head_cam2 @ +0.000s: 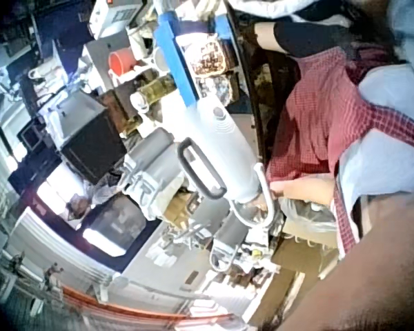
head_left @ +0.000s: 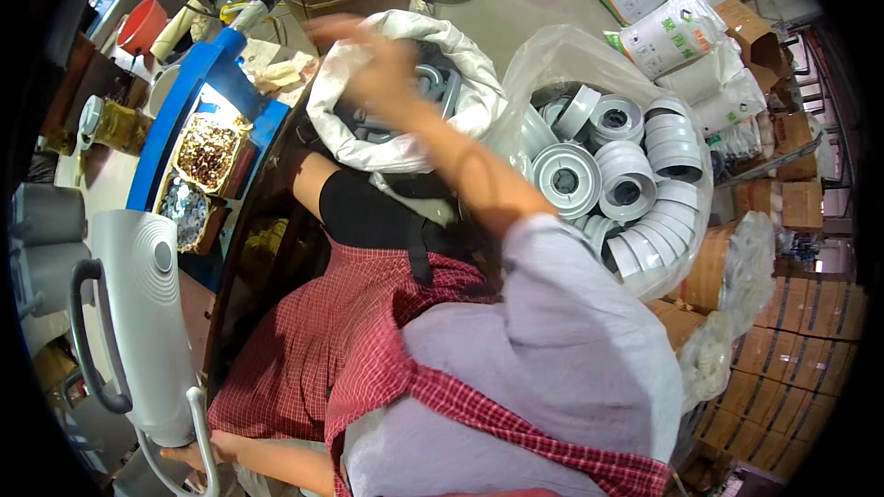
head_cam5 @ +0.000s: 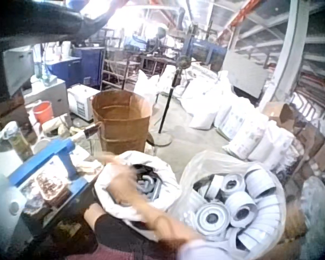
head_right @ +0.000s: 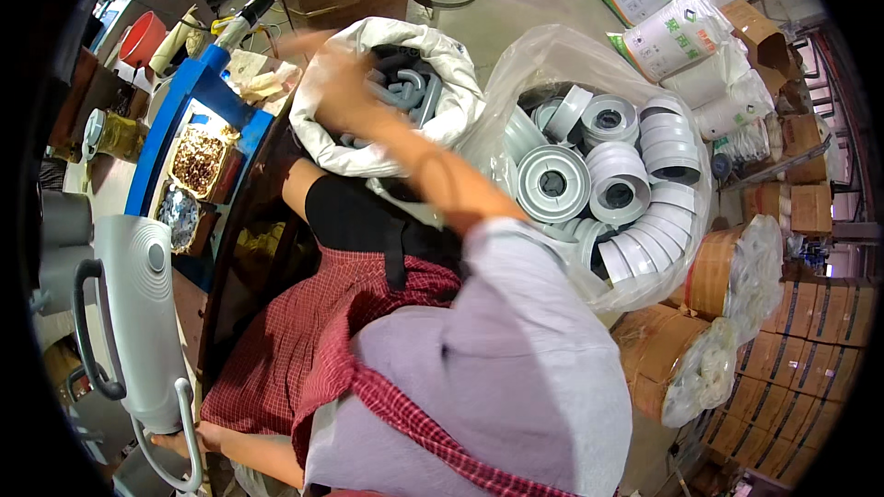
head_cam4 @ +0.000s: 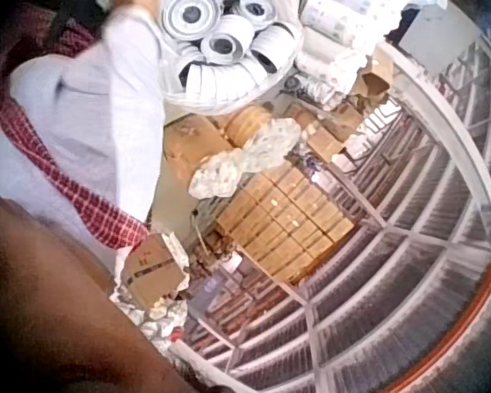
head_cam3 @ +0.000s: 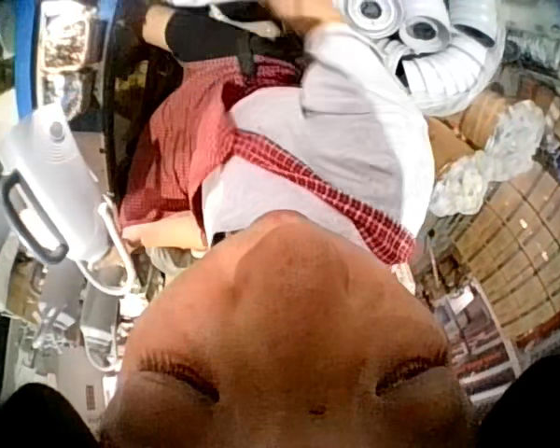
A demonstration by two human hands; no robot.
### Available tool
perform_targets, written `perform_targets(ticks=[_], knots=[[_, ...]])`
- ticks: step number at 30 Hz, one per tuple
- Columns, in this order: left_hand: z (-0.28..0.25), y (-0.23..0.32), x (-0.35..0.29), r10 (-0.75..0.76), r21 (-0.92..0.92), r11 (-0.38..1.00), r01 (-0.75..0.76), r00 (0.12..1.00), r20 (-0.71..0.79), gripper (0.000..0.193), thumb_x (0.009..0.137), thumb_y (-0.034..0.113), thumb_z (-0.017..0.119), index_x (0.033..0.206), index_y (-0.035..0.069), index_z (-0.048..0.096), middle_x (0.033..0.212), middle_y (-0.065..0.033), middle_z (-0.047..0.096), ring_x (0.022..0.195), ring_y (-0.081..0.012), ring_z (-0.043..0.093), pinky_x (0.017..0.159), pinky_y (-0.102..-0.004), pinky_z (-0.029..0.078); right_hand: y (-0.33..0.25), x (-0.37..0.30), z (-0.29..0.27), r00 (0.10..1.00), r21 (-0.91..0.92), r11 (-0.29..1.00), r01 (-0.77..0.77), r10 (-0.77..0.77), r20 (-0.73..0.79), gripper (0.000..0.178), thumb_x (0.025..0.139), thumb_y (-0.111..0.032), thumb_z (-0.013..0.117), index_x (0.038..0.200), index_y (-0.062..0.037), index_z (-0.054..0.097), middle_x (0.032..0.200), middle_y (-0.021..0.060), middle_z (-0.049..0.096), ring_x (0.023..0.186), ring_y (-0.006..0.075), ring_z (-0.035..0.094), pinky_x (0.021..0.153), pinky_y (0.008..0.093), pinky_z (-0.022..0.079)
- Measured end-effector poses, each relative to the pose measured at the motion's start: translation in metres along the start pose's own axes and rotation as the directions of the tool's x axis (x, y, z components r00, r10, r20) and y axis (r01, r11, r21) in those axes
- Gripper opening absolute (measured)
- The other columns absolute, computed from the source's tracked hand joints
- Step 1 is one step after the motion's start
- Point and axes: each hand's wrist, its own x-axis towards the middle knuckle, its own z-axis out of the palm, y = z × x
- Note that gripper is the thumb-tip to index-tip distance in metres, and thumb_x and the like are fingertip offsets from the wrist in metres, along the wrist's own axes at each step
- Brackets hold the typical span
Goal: The person assembles grey electric kettles by attaching handles and lids. They pick up kettle bodies from a plastic bag, use a blue handheld tool to tighten components, and place the finished units on a table.
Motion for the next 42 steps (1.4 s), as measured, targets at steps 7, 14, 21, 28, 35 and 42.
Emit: perform_targets(ticks=[7,14,21,28,35,42], knots=[[0.033,0.014,-0.017,-0.132,0.112,0.986,0.125,0.99,0.052,0.056,0.1,0.036,0.037,0.12,-0.014,0.048,0.116,-0.0279,0.057,0.103,-0.0361,0.062,0.085,-0.047,0.058,-0.035,-0.183,-0.446,0.711,-0.665,-0.261,-0.7,-0.342,-0.614,0.069,0.074,-0.036,0.075,0.124,0.0035,0.049,0.124,0.024,0.052,0.113,0.0378,0.052,0.093,0.0456,0.044],[-0.034,-0.015,0.023,-0.191,0.046,0.981,0.189,0.981,0.023,0.051,0.1,0.037,0.038,0.122,-0.008,0.049,0.117,-0.0213,0.057,0.104,-0.0304,0.06,0.087,-0.0416,0.055,-0.007,-0.182,-0.46,0.382,-0.366,-0.214,-0.906,-0.036,-0.924,0.082,0.067,-0.041,0.075,0.124,0.0081,0.042,0.118,0.028,0.057,0.109,0.0389,0.055,0.095,0.0449,0.042],[-0.156,-0.016,0.004,-0.125,-0.088,0.99,0.113,0.981,-0.148,0.047,0.101,0.039,0.037,0.123,-0.001,0.05,0.115,-0.013,0.058,0.103,-0.023,0.058,0.088,-0.0365,0.051,-0.111,-0.093,-0.376,0.725,-0.574,0.457,-0.679,0.298,-0.621,0.071,0.075,-0.011,0.077,0.133,0.0006,0.038,0.12,0.021,0.057,0.103,0.03,0.061,0.092,0.0396,0.05],[-0.112,-0.061,-0.072,-0.202,-0.315,0.928,0.198,0.979,0.019,0.043,0.102,0.039,0.037,0.123,0.004,0.051,0.116,-0.0064,0.058,0.102,-0.0189,0.056,0.088,-0.0328,0.048,-0.106,-0.022,0.07,0.871,-0.23,0.969,0.086,0.039,0.49,0.081,0.067,-0.033,0.079,0.131,0.0047,0.048,0.107,0.0158,0.054,0.097,0.0292,0.054,0.085,0.0384,0.045],[-0.109,-0.037,-0.077,-0.36,-0.671,0.663,0.332,0.927,0.103,0.039,0.101,0.037,0.039,0.118,0.006,0.055,0.108,-0.0065,0.063,0.095,-0.0187,0.061,0.084,-0.0316,0.051,-0.108,-0.023,0.202,0.58,0.14,0.853,0.503,-0.453,0.677,0.083,0.063,-0.037,0.082,0.126,0.0096,0.054,0.106,0.017,0.049,0.092,0.0261,0.05,0.079,0.0346,0.045],[-0.147,-0.029,-0.076,-0.128,-0.218,0.973,0.08,0.968,-0.215,0.04,0.101,0.036,0.04,0.119,0.004,0.055,0.109,-0.0079,0.063,0.097,-0.0181,0.061,0.083,-0.0317,0.052,-0.111,-0.034,0.227,0.499,0.297,0.876,0.379,-0.464,0.732,0.084,0.064,-0.043,0.079,0.123,0.0114,0.054,0.105,0.0178,0.05,0.09,0.0258,0.051,0.077,0.0341,0.045]])
